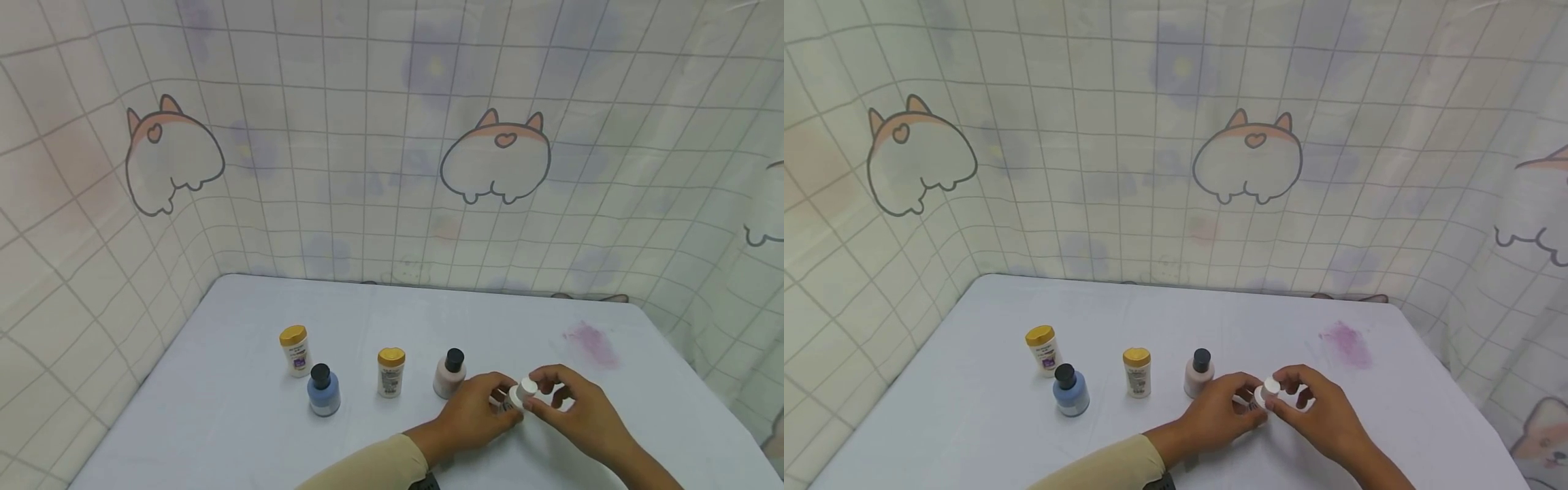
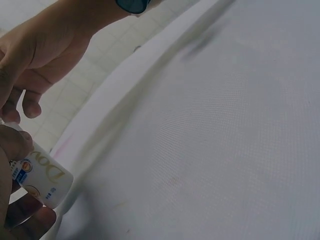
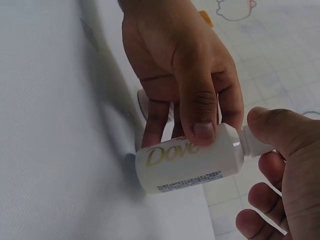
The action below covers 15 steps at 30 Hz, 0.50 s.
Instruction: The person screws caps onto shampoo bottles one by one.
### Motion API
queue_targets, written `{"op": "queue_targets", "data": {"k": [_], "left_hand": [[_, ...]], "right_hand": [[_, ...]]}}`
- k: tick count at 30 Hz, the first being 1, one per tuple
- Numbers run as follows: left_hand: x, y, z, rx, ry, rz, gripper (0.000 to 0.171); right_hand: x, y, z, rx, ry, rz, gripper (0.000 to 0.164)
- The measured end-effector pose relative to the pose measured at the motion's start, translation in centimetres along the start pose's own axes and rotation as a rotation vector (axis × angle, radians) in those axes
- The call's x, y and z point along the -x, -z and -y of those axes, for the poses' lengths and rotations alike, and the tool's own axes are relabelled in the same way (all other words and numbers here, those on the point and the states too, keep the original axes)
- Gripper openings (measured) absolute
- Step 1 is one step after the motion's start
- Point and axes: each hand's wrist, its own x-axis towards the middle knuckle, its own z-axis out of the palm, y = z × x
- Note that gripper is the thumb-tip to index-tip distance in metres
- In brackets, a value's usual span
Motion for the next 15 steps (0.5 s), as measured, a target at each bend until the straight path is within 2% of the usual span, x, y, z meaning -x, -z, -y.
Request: {"op": "queue_targets", "data": {"k": [6, 15], "left_hand": [[-0.02, 0.1, 0.19, 0.01, -0.002, 0.0, 0.033], [0.27, -0.02, 0.28, -0.016, -0.031, -0.012, 0.035]], "right_hand": [[-0.08, 0.17, -0.3, -0.016, 0.028, 0.01, 0.04], [0.05, 0.05, 0.13, -0.027, 0.022, 0.089, 0.04]]}}
